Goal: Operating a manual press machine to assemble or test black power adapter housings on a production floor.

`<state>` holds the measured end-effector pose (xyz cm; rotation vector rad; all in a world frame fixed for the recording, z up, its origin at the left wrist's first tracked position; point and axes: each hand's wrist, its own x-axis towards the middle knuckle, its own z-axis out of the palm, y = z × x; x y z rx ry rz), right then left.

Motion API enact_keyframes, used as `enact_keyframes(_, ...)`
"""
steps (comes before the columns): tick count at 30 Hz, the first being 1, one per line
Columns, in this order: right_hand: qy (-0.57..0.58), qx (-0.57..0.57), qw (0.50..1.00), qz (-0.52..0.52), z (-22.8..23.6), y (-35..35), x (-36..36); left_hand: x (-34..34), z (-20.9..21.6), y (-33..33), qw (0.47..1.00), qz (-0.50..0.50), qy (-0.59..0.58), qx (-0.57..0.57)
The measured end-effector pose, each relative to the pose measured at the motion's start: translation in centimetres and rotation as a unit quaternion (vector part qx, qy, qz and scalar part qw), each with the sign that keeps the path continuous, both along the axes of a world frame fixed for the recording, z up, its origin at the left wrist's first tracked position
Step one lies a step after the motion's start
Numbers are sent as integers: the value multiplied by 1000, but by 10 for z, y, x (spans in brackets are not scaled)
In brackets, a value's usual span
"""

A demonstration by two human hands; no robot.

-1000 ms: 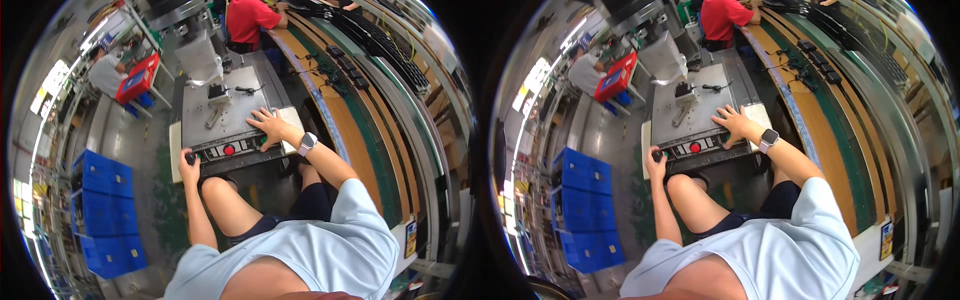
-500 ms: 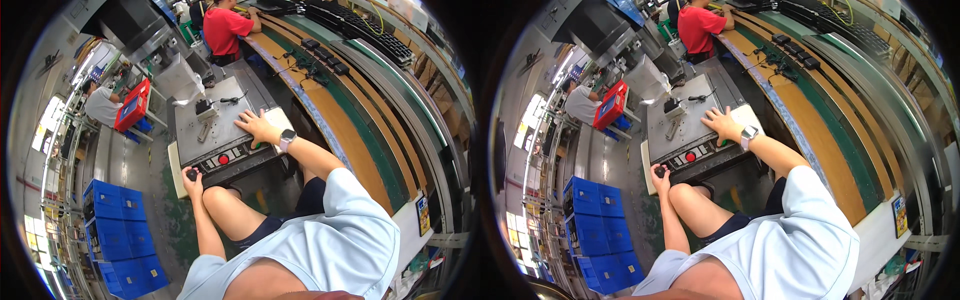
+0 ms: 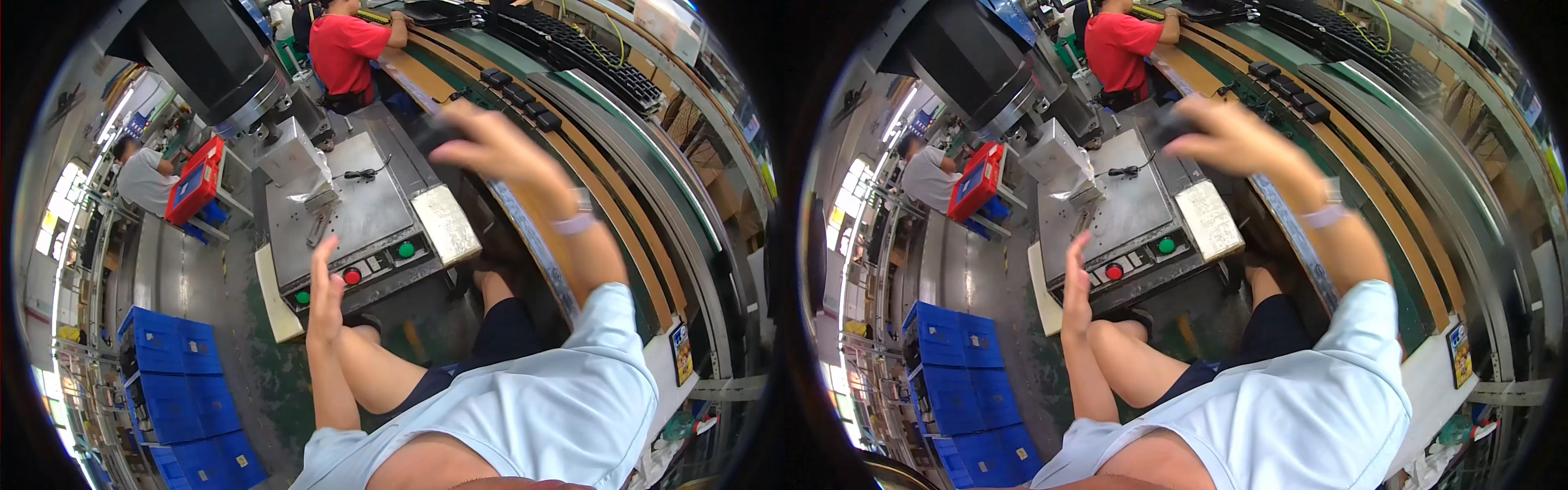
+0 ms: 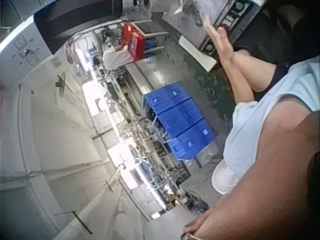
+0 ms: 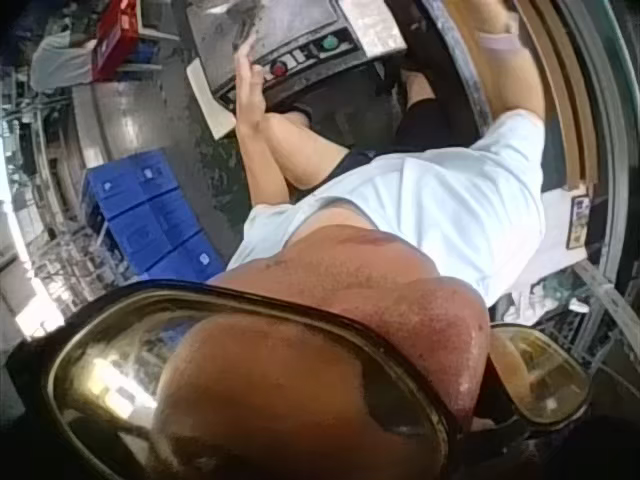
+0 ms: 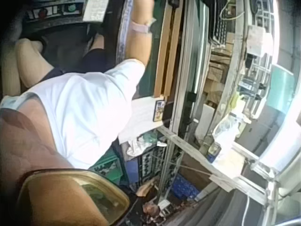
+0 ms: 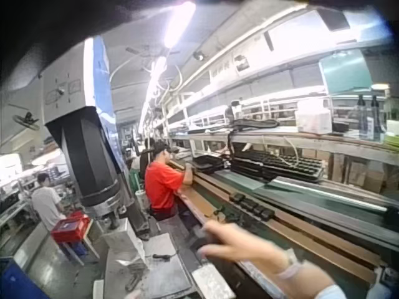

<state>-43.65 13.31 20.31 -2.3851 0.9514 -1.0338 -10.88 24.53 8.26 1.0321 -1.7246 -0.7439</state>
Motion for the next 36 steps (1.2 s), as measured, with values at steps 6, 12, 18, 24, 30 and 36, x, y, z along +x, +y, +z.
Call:
enact_keyframes(6,341,-6,711,-615,-25,-28,-394,6,-45,36,974,69,-148,157)
enact_keyframes(12,432,-55,627,-646,-77,-45,-428,8,-37,27,967,72,-168,177)
enact_keyframes(18,244,29,853,-460,-92,-273,-240,-5,-43,13,946,23,-208,248)
enact_keyframes(24,281,70,778,-557,-156,-362,-186,-8,-50,9,932,46,-226,280)
enact_keyframes(30,288,74,777,-555,-170,-336,-200,-3,-44,9,933,35,-177,312)
enact_keyframes(36,268,143,773,-557,-152,-242,-210,1,-63,18,956,22,-163,243)
